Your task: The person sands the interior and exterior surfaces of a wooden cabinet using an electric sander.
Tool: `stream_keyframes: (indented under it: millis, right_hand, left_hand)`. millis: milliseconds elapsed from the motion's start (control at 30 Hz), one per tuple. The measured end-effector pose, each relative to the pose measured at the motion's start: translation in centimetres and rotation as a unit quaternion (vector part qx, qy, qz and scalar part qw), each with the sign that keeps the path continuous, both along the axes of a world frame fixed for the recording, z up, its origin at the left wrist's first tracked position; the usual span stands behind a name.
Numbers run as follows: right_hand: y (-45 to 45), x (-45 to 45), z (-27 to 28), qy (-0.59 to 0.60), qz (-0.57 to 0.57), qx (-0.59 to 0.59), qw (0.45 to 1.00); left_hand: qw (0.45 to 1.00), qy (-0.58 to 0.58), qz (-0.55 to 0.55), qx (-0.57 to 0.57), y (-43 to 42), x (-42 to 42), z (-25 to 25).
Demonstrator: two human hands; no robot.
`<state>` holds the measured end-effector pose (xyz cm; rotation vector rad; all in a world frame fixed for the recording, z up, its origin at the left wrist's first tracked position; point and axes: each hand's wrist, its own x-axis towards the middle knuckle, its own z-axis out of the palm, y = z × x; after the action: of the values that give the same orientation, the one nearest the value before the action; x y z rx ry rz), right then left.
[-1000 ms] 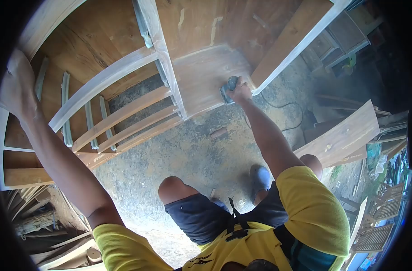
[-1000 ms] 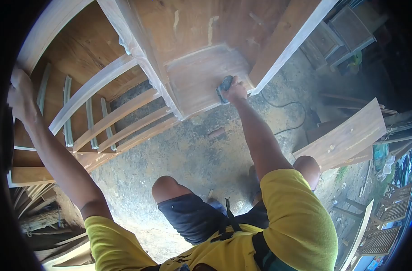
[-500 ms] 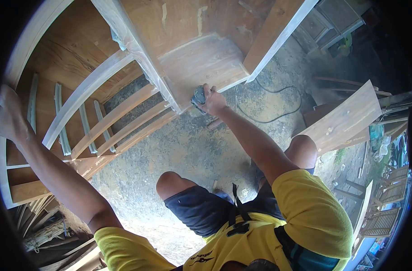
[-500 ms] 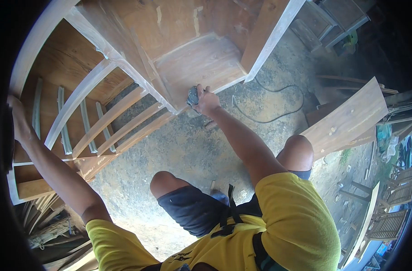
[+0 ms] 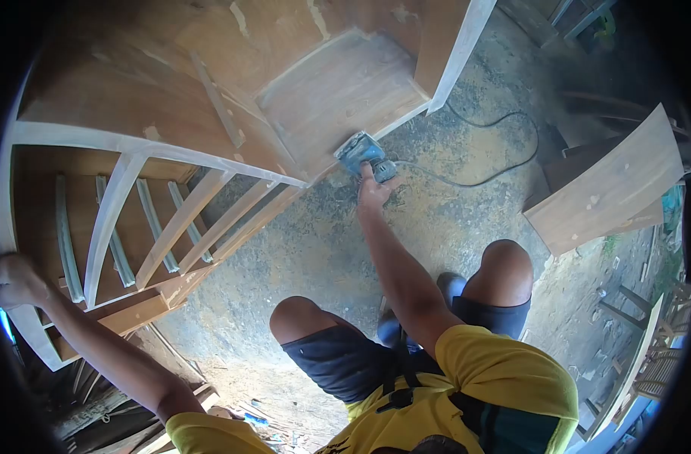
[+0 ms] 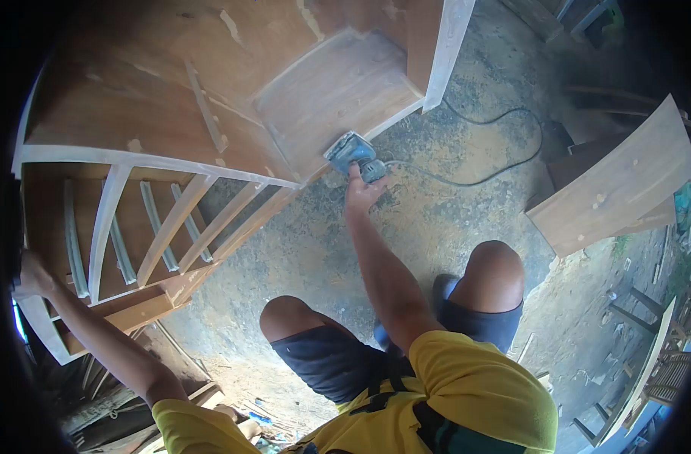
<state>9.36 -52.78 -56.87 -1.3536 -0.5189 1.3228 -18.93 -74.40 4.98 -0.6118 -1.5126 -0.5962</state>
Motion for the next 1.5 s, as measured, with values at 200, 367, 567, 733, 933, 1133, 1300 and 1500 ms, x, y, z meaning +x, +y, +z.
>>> stream_keyframes:
  millis: [200, 367, 567, 733, 933, 1133, 1300, 1500]
  right_hand:
    - [-6.4, 0.5, 3.5, 0.47, 0.103, -0.187, 0.856]
    - [-0.4, 2.1, 0.8, 0.411, -0.007, -0.193, 0.891]
    - [16.4, 11.6, 2.8, 0.261, -0.074, -0.144, 0.952]
    - [16.7, 11.6, 4.3, 0.263, -0.059, -0.148, 0.952]
    - [4.2, 4.8, 3.3, 0.312, -0.025, -0.198, 0.929]
    - [-7.8, -1.9, 0.4, 0.313, 0.028, -0.197, 0.929]
    - [-14.3, -4.7, 1.4, 0.307, 0.094, -0.25, 0.913]
    - [-17.9, -7.1, 0.4, 0.386, 0.108, -0.304, 0.864]
  left_hand:
    - [0.996, -0.076, 0.045, 0.018, 2.0, 3.6, -0.3]
    - [0.989, -0.109, 0.104, 0.003, 1.8, 4.0, -0.2]
    - [0.983, -0.111, 0.146, 0.001, 3.1, 4.5, -0.5]
    - [0.984, -0.1, 0.147, -0.004, 2.1, 3.9, -0.1]
    - [0.983, -0.11, 0.147, -0.005, 3.1, 5.2, -0.3]
    - [0.989, -0.112, 0.097, -0.023, 2.8, 5.9, -0.9]
    - [0.994, -0.078, 0.065, -0.036, 1.1, 4.2, -1.0]
    - [0.995, 0.005, 0.06, -0.086, -1.0, 2.0, -0.4]
